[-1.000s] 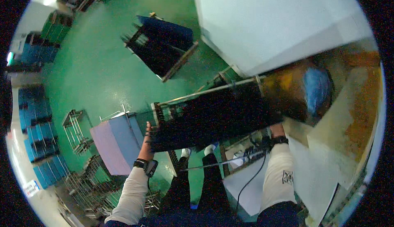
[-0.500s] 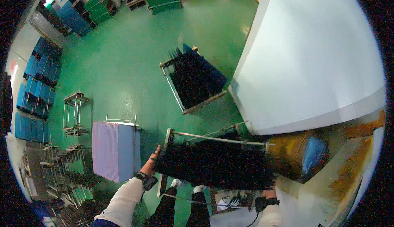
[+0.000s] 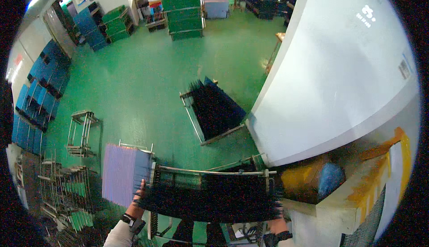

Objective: The recorder is sorting blue panels from a rack and feeding them into a machine.

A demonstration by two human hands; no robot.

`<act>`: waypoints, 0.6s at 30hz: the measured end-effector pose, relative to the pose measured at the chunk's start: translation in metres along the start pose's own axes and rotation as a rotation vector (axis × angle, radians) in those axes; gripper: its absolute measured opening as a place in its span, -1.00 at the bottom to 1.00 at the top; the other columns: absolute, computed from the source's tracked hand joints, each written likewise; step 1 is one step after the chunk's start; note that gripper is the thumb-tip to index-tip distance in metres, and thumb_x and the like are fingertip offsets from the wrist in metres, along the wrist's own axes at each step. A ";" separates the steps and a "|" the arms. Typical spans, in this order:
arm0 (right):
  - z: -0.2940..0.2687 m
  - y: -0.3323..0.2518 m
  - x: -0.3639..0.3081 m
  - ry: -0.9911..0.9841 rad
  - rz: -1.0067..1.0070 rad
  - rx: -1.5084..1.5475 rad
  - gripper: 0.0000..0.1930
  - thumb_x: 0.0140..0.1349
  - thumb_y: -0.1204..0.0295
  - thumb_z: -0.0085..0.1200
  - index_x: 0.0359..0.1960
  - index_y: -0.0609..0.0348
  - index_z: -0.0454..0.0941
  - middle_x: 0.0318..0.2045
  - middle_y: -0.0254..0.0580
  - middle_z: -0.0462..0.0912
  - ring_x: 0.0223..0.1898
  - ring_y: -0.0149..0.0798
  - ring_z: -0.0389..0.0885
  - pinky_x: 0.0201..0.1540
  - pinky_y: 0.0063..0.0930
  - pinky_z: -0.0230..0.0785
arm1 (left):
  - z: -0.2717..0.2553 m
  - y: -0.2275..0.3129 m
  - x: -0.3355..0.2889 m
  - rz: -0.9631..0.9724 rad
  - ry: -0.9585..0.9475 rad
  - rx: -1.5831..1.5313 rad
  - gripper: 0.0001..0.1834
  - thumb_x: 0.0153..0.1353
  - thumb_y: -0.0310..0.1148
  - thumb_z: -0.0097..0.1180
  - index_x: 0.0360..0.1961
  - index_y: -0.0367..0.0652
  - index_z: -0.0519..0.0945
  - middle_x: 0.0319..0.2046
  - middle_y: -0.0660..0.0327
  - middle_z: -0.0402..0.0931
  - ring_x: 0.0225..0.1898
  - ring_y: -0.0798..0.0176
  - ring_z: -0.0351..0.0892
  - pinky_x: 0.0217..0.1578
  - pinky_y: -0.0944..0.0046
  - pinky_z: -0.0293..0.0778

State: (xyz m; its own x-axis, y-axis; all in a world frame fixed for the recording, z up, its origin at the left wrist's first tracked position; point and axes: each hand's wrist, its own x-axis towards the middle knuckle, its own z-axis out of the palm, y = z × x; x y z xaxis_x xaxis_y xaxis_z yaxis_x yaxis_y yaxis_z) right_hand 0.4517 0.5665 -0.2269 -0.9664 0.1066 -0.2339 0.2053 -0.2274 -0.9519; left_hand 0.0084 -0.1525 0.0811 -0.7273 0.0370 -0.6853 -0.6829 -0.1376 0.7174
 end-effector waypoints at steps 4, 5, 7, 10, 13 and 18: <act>0.055 0.007 -0.012 -0.038 -0.082 -0.012 -0.74 0.35 0.33 0.04 -0.20 0.30 0.65 -0.22 -0.15 0.71 -0.21 -0.21 0.65 -0.17 -0.32 0.50 | -0.067 -0.003 -0.019 -0.021 -0.092 -0.117 -0.35 0.43 0.22 -0.24 -0.02 -0.18 0.58 -0.19 0.19 0.66 -0.17 0.21 0.62 0.07 0.06 0.53; 0.067 0.006 -0.016 -0.015 -0.101 -0.024 -0.74 0.35 0.33 0.04 -0.20 0.30 0.65 -0.22 -0.14 0.71 -0.21 -0.21 0.65 -0.17 -0.32 0.50 | -0.070 0.007 -0.014 -0.112 -0.111 -0.251 -0.30 0.38 0.29 -0.20 -0.05 -0.17 0.61 -0.19 0.18 0.67 -0.17 0.17 0.63 0.02 0.05 0.55; 0.091 0.002 -0.041 0.033 -0.140 -0.050 -0.74 0.36 0.33 0.04 -0.20 0.31 0.65 -0.22 -0.14 0.71 -0.21 -0.20 0.65 -0.17 -0.32 0.50 | -0.064 0.030 -0.017 -0.101 -0.160 -0.240 -0.32 0.38 0.29 -0.17 -0.11 -0.17 0.61 -0.24 0.17 0.66 -0.22 0.17 0.64 -0.07 0.08 0.57; 0.156 0.018 -0.039 0.279 -0.222 -0.043 -0.74 0.36 0.33 0.04 -0.20 0.31 0.65 -0.21 -0.14 0.71 -0.21 -0.20 0.65 -0.17 -0.31 0.50 | 0.001 0.104 -0.029 -0.084 -0.319 -0.077 -0.32 0.33 0.30 -0.07 -0.18 -0.20 0.63 -0.33 0.14 0.65 -0.30 0.13 0.65 -0.24 0.11 0.60; 0.213 -0.031 -0.026 0.451 -0.211 0.003 -0.73 0.36 0.33 0.03 -0.20 0.32 0.65 -0.21 -0.14 0.71 -0.20 -0.20 0.65 -0.17 -0.31 0.50 | -0.010 0.102 -0.013 -0.131 -0.406 -0.127 -0.29 0.32 0.33 -0.10 -0.13 -0.20 0.62 -0.26 0.11 0.65 -0.26 0.10 0.64 -0.19 0.10 0.59; 0.354 -0.078 -0.206 0.825 -0.080 0.162 -0.73 0.37 0.32 0.03 -0.20 0.32 0.64 -0.21 -0.14 0.72 -0.20 -0.20 0.65 -0.17 -0.31 0.50 | 0.019 0.150 -0.078 -0.089 -0.676 0.178 -0.22 0.29 0.40 -0.13 -0.07 -0.19 0.60 -0.17 0.09 0.62 -0.20 0.08 0.62 -0.14 0.07 0.57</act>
State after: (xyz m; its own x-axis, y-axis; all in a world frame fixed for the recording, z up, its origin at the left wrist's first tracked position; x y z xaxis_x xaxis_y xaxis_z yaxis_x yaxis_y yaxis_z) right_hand 0.5795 0.2199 -0.0343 -0.5417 0.7864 -0.2969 0.0557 -0.3189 -0.9462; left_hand -0.0386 -0.1576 0.2443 -0.5114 0.6554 -0.5558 -0.7005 0.0567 0.7114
